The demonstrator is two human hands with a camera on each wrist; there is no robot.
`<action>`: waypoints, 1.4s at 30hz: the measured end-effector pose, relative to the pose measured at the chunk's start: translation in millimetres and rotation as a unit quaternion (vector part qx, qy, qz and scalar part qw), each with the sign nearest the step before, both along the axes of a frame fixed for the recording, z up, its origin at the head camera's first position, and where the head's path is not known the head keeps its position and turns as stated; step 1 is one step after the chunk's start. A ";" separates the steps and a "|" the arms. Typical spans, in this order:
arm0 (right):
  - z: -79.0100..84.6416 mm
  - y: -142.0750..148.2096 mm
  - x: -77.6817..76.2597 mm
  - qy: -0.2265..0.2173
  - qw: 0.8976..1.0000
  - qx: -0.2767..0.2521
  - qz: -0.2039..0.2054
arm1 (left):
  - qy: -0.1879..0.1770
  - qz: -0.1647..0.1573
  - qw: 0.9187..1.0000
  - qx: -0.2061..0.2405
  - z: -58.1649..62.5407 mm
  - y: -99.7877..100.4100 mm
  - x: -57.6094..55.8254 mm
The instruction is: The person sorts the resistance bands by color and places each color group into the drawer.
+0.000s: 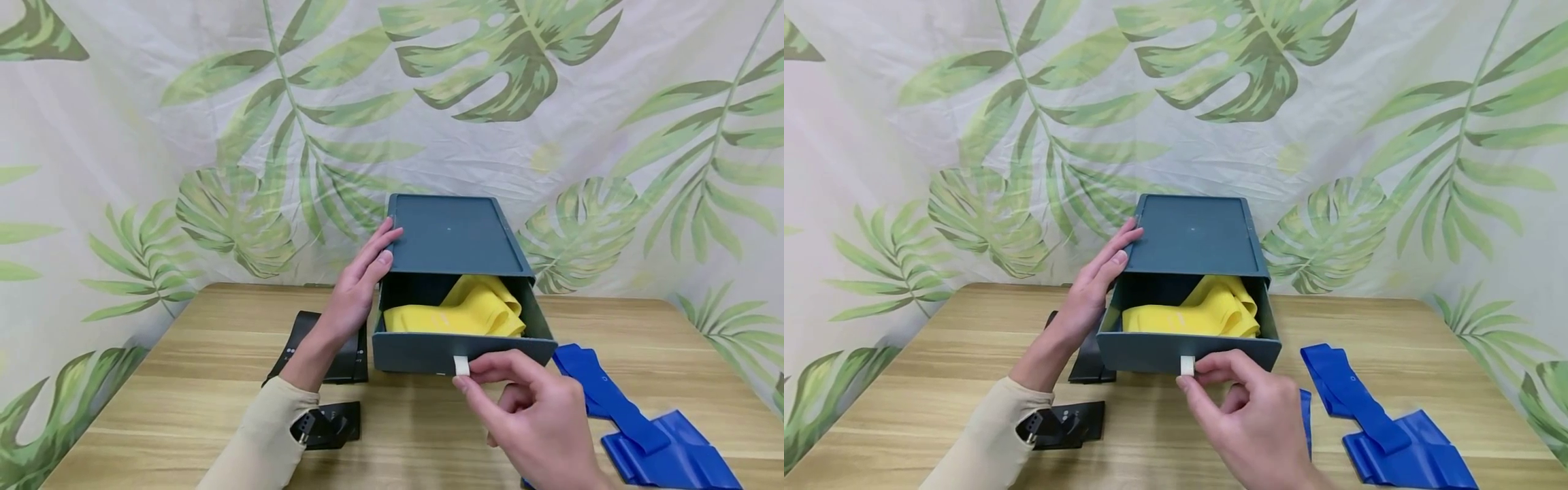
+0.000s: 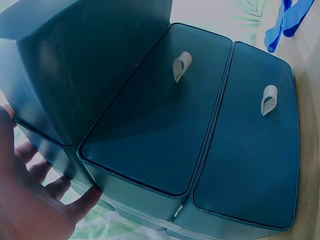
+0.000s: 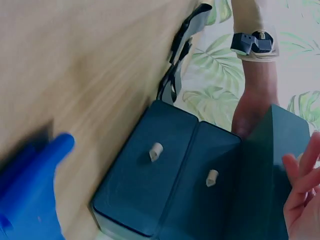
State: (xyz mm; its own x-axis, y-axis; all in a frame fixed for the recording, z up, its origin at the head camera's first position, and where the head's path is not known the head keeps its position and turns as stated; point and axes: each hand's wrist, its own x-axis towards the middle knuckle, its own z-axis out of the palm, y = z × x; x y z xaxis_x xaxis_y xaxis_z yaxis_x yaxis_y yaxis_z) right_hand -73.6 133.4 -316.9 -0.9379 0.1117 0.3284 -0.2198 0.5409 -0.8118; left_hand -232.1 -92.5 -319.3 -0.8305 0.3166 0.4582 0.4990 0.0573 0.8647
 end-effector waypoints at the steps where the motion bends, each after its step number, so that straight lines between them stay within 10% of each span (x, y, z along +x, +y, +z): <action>1: -1.4 -1.1 0.0 -0.004 1.000 -0.013 -0.004 | 0.000 0.000 1.000 0.000 0.0 0.1 -0.1; 11: -11.8 -1.5 -2.7 0.019 0.995 -0.098 0.013 | -0.002 -0.001 1.000 0.001 -1.4 0.2 -1.2; 42: -4.8 4.5 -69.1 0.007 0.996 -0.089 0.028 | -0.006 0.007 1.000 0.002 1.0 1.3 1.9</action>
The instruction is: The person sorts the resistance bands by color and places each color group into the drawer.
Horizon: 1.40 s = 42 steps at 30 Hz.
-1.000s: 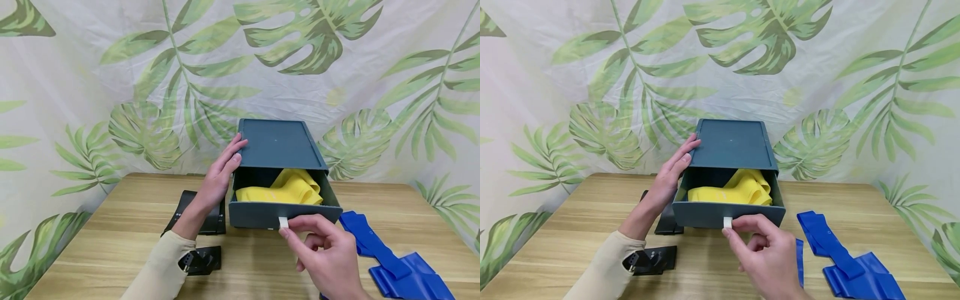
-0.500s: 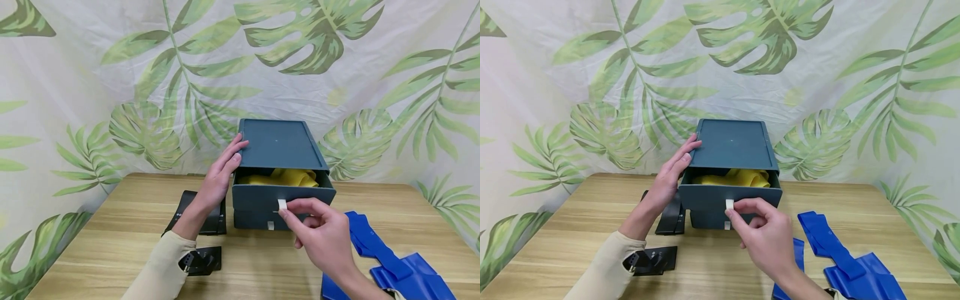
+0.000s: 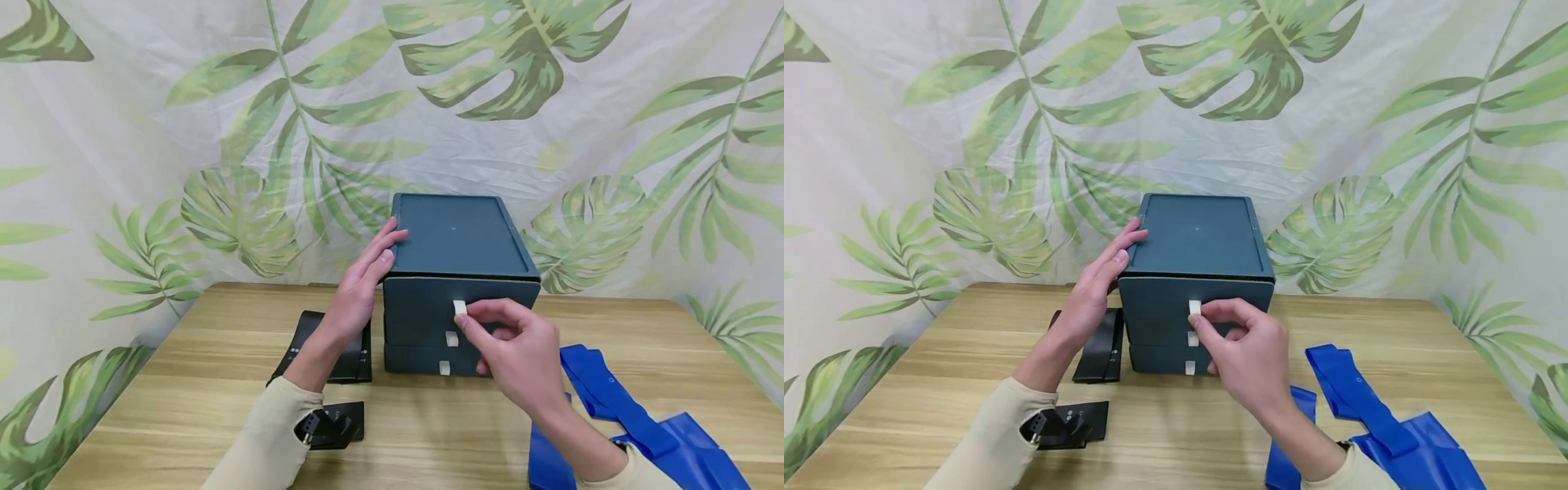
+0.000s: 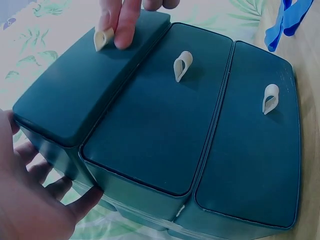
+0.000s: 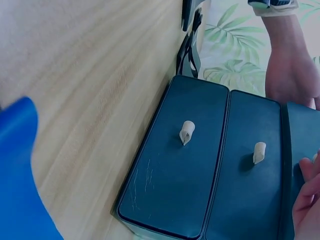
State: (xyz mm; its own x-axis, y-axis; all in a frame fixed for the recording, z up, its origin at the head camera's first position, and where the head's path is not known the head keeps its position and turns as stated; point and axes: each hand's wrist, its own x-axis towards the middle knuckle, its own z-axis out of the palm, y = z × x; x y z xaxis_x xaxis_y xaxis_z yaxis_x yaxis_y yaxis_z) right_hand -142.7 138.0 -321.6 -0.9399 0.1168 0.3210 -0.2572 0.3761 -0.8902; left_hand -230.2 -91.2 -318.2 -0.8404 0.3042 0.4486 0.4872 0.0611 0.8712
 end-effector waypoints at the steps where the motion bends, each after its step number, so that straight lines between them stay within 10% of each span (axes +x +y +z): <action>1: 0.2 0.1 -1.9 -0.001 1.000 -0.001 0.000 | 0.000 0.001 1.000 0.000 -0.1 0.1 -0.1; 21: -8.1 2.8 -3.9 0.006 1.000 0.014 0.010 | 0.003 -0.001 1.000 0.002 -2.8 -1.0 -1.2; 42: -44.3 -6.2 -6.9 -0.147 0.988 -0.054 0.001 | 0.010 0.001 1.000 0.000 -2.4 0.3 -0.1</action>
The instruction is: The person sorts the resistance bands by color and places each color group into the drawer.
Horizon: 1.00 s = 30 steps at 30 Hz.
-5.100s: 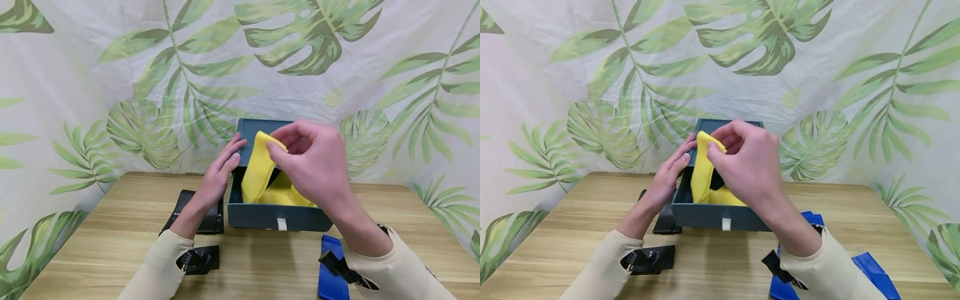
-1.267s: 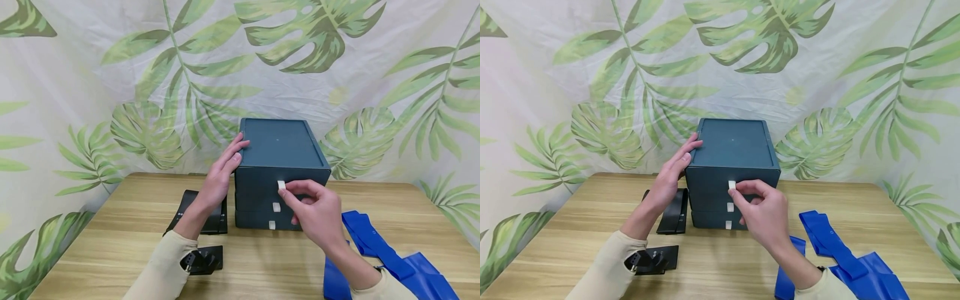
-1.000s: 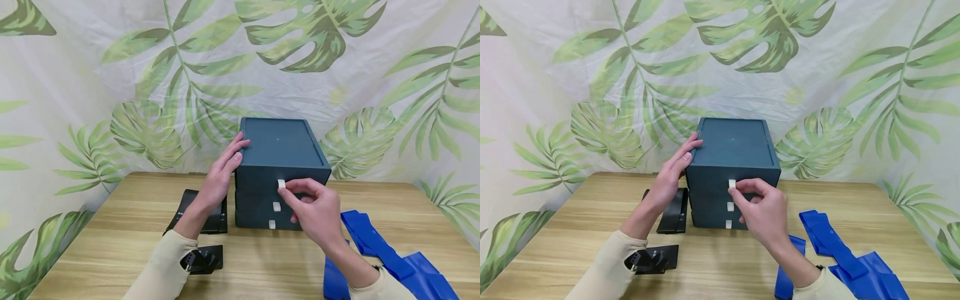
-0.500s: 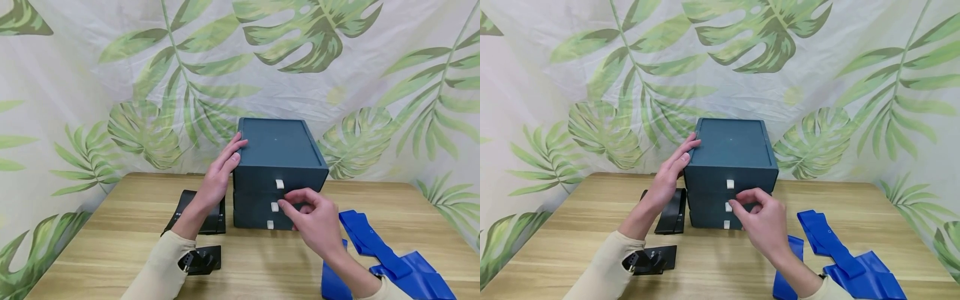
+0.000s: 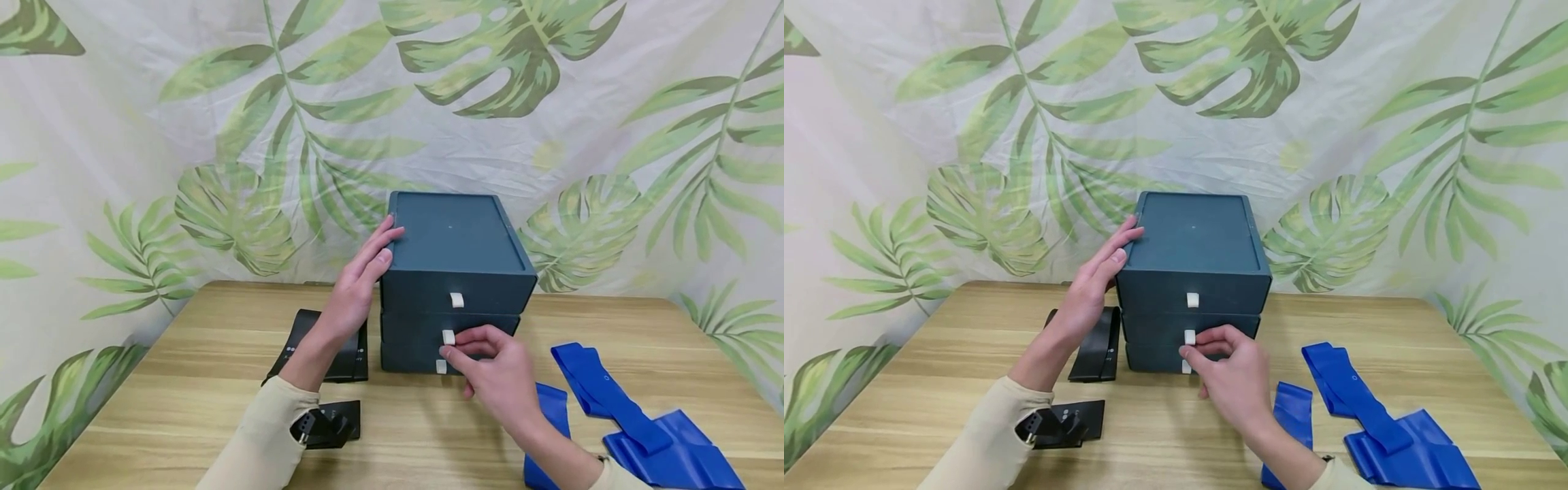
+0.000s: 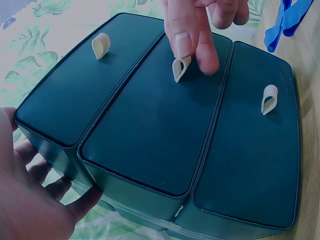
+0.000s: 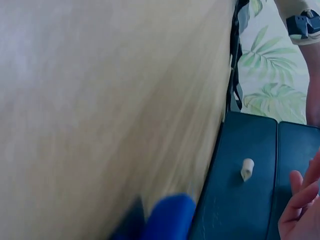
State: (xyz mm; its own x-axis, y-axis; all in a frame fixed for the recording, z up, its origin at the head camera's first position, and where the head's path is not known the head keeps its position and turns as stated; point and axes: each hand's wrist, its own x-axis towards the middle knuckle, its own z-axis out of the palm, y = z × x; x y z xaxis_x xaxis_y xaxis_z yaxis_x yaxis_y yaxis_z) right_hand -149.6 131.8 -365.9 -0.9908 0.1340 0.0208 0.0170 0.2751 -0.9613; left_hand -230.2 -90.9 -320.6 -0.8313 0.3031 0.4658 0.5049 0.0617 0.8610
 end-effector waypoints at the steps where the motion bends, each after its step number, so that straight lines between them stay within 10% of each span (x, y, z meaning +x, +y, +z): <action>1: -0.7 -1.2 -0.3 -0.002 1.000 -0.006 -0.005 | 0.000 -0.001 1.000 0.001 -0.1 0.2 -0.2; 16: -2.7 -8.3 -5.8 -0.046 0.993 -0.103 -0.020 | 0.000 0.001 1.000 -0.003 0.2 0.1 0.1; 30: -3.0 -0.5 3.4 -0.071 0.995 -0.072 0.002 | 0.001 -0.002 1.000 -0.001 -0.9 -0.1 -1.9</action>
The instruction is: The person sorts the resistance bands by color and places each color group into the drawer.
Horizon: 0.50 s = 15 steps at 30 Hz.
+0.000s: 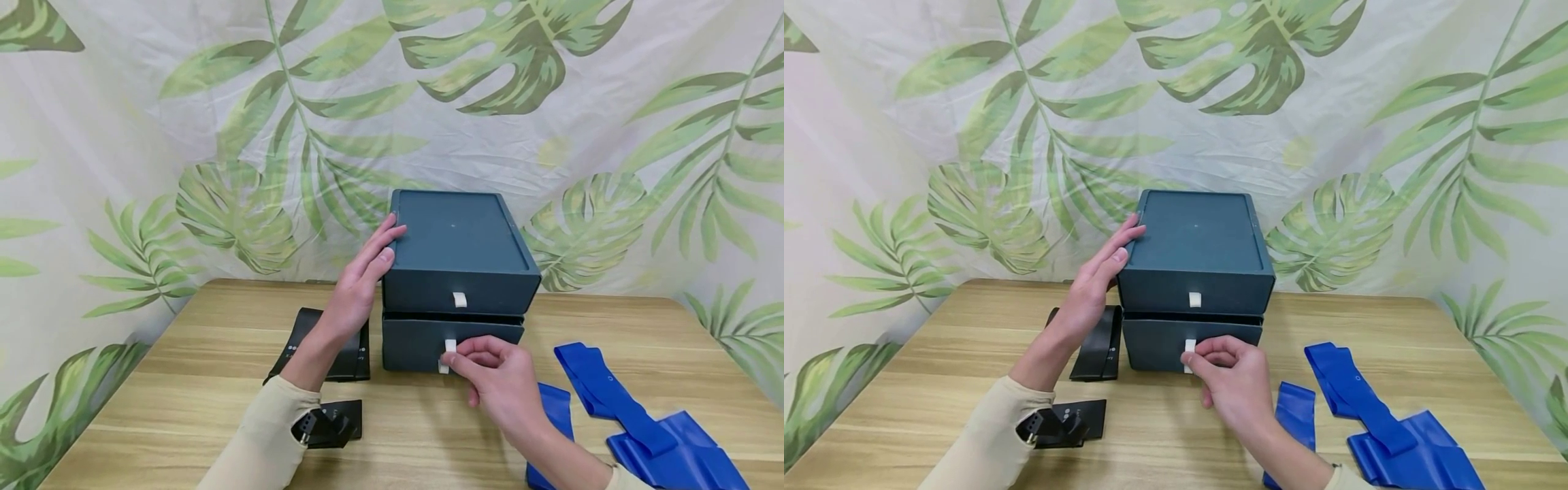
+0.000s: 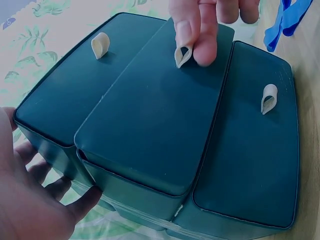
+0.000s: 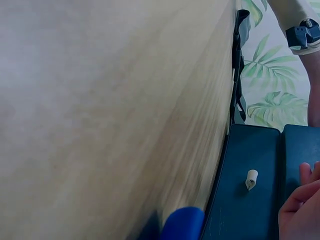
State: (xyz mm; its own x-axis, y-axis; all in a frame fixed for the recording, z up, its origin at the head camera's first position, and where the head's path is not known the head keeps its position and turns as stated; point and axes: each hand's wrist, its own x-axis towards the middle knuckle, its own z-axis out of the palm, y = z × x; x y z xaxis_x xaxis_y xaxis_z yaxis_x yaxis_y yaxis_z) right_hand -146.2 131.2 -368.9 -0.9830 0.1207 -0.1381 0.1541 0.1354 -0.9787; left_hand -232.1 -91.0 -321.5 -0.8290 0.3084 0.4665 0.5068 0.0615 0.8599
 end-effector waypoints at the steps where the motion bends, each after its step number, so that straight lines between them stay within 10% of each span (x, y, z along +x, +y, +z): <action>1: 0.0 0.5 1.4 -0.003 1.000 0.002 0.002 | 0.001 0.000 1.000 0.000 -0.1 0.1 -0.2; 15: 3.3 2.3 29.4 -0.048 0.998 0.039 0.008 | 0.000 0.003 1.000 -0.001 0.3 0.6 0.0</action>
